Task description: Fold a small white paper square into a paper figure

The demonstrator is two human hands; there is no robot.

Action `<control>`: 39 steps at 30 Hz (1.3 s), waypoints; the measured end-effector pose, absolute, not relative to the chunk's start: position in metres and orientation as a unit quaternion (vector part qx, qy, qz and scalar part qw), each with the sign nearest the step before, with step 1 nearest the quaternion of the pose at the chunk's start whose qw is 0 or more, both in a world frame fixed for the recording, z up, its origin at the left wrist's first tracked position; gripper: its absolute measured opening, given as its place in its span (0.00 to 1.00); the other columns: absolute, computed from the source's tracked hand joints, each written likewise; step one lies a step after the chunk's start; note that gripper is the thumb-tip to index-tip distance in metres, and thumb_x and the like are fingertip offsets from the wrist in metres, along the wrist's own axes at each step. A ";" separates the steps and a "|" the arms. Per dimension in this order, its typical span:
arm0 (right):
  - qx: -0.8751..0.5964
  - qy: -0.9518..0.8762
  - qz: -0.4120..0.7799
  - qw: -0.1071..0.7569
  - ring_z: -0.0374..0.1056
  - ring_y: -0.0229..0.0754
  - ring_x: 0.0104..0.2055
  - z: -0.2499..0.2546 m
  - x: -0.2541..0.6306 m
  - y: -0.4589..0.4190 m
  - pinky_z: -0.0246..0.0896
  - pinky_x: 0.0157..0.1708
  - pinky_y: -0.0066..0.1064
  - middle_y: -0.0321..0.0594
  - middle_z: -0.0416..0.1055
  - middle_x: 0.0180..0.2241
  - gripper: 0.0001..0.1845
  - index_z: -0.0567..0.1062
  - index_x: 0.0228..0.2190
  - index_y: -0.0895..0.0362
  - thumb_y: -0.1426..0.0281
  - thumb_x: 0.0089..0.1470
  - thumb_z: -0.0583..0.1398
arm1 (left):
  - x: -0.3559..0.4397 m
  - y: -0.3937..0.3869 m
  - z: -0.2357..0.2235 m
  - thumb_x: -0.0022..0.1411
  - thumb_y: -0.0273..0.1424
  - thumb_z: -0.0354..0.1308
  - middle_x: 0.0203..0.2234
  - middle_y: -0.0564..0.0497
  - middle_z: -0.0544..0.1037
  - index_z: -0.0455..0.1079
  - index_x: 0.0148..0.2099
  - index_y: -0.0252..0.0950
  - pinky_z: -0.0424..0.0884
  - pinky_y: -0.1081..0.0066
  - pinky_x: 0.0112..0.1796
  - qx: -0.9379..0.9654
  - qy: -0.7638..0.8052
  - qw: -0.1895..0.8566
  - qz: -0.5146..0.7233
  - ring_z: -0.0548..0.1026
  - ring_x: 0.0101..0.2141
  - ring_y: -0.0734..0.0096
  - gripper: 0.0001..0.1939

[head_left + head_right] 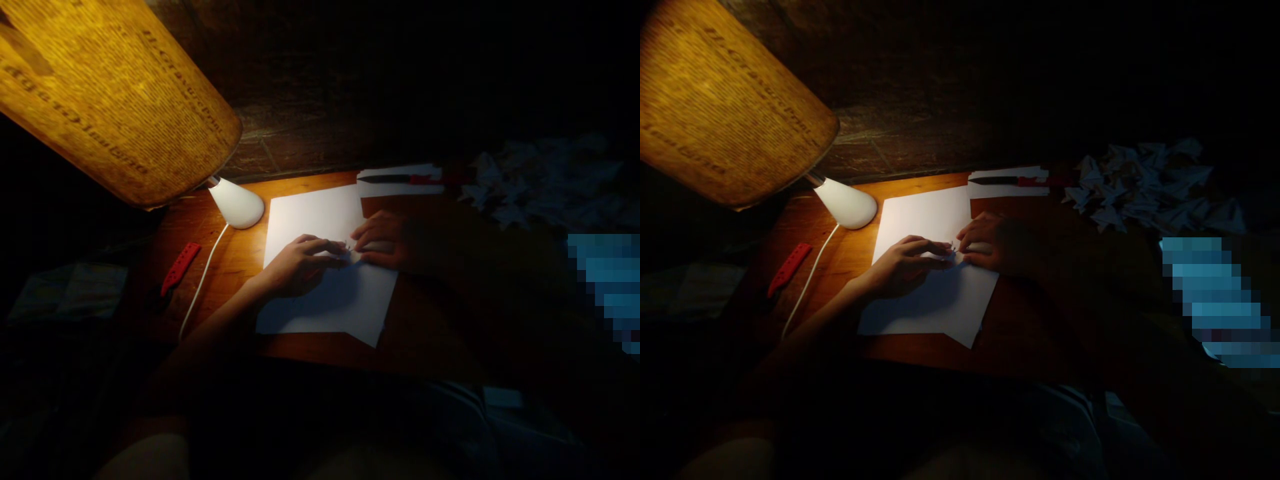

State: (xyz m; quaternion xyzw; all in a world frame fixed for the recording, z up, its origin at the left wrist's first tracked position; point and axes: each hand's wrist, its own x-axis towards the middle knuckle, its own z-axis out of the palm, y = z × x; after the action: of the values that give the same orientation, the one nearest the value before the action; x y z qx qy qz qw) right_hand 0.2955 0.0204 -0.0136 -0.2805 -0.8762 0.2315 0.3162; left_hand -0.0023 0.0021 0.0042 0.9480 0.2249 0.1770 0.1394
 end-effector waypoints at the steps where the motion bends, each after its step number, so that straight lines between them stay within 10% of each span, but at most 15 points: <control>1: -0.280 -0.876 0.234 0.316 0.76 0.53 0.53 -0.014 0.296 0.021 0.70 0.54 0.49 0.42 0.85 0.48 0.06 0.86 0.39 0.50 0.64 0.62 0.68 | -0.003 0.002 0.004 0.69 0.20 0.55 0.59 0.47 0.82 0.79 0.61 0.48 0.77 0.56 0.58 0.948 0.225 0.140 0.175 0.82 0.57 0.61 0.26; 39: -0.285 -0.876 0.255 0.294 0.78 0.54 0.53 -0.003 0.295 0.019 0.72 0.55 0.53 0.41 0.86 0.48 0.09 0.87 0.42 0.48 0.61 0.63 0.67 | -0.002 0.001 0.001 0.63 0.17 0.56 0.60 0.48 0.82 0.79 0.60 0.47 0.75 0.56 0.58 0.948 0.219 0.139 0.183 0.81 0.59 0.61 0.29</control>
State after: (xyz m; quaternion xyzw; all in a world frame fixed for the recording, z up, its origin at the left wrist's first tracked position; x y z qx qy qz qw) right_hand 0.2954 0.0190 -0.0028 -0.2849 -0.8761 0.2547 0.2938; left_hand -0.0015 0.0013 0.0014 0.9483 0.2188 0.1831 0.1393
